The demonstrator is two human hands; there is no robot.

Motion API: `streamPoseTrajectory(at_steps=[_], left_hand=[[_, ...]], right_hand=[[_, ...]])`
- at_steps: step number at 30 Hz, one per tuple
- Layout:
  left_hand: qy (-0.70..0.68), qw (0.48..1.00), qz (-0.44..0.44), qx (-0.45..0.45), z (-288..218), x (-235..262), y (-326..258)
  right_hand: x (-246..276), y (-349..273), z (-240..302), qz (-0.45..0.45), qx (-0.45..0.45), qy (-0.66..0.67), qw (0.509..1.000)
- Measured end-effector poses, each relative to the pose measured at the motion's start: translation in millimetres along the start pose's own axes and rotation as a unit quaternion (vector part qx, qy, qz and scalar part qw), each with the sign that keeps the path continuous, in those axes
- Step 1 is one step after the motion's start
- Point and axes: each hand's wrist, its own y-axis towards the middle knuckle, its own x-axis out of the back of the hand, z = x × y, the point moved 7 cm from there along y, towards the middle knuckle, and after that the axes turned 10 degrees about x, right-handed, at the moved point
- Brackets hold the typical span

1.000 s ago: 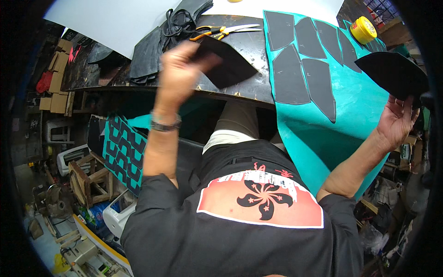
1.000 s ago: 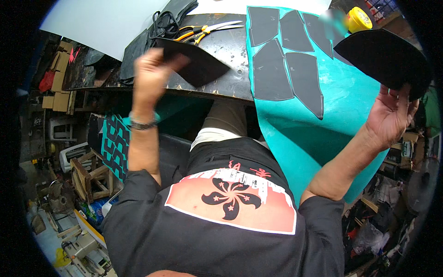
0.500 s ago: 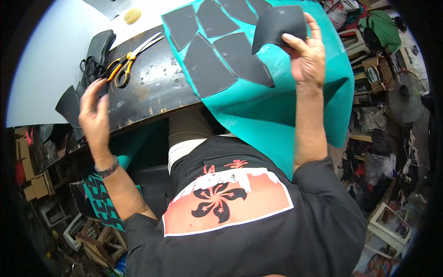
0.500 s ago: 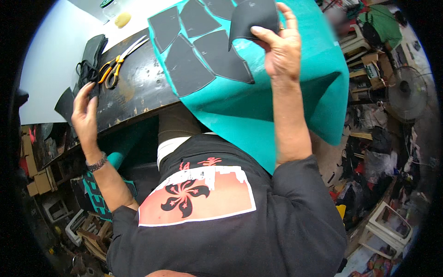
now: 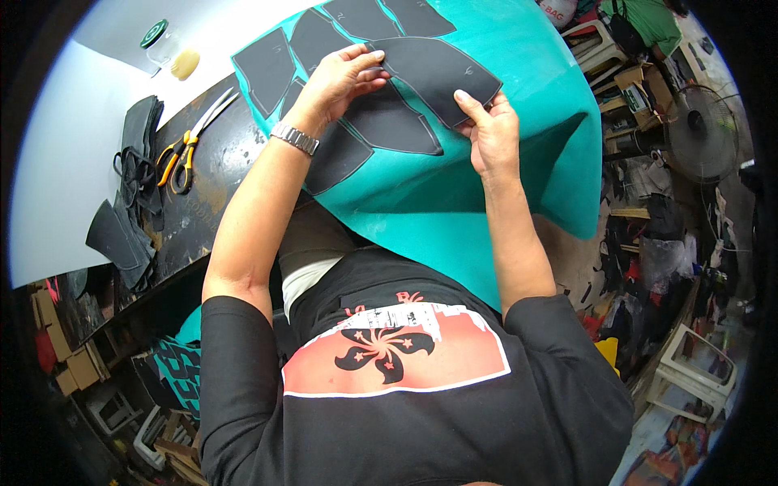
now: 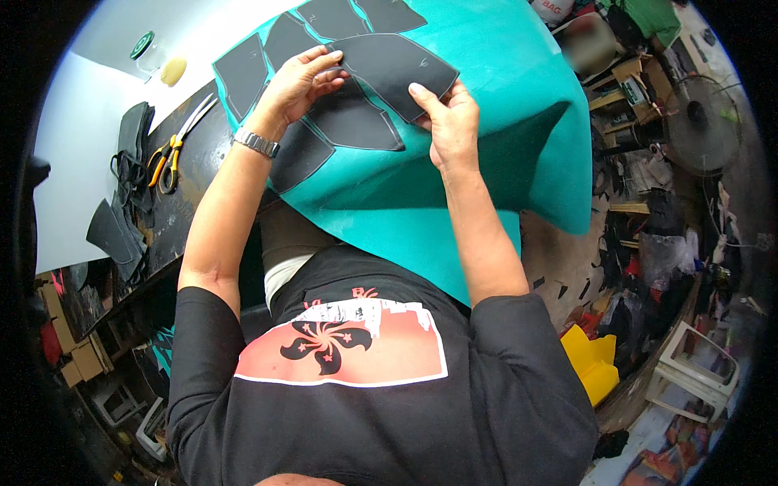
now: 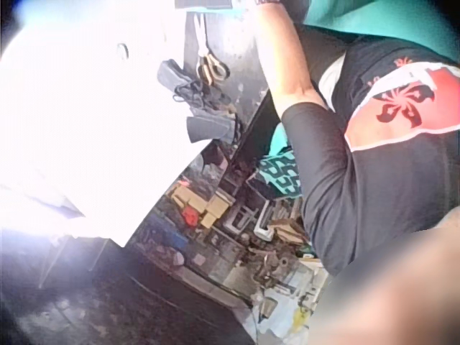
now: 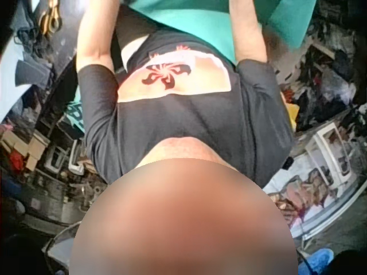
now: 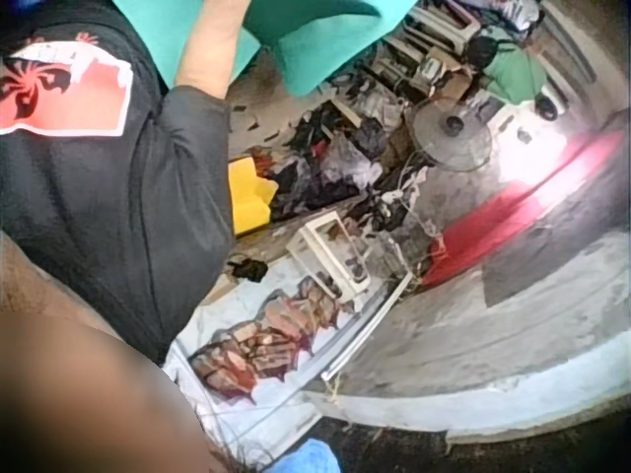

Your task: The person arranges multiple black fabric pieces on a green work surface. They pick up pieces from a nearby pile, place them in a row, and adjust their positions to align them neatly.

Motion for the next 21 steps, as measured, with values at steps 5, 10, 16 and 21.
streamPoseTrajectory(at_steps=[5,10,16,21], left_hand=[[0.285,0.943,-0.118,-0.126,-19.7,4.4,24.4],[0.403,0.905,-0.113,-0.073,-22.3,1.9,36.5],[0.438,0.878,-0.167,-0.101,-27.9,2.7,34.7],[0.438,0.874,-0.18,-0.104,-27.3,5.4,32.8]], right_hand=[[15.1,1.6,3.8,-0.01,0.045,-0.101,0.994],[17.6,0.4,8.6,0.004,0.044,-0.251,0.967],[12.4,-2.6,5.5,0.015,-0.001,-0.23,0.973],[9.3,-3.6,7.5,0.027,0.005,-0.263,0.964]])
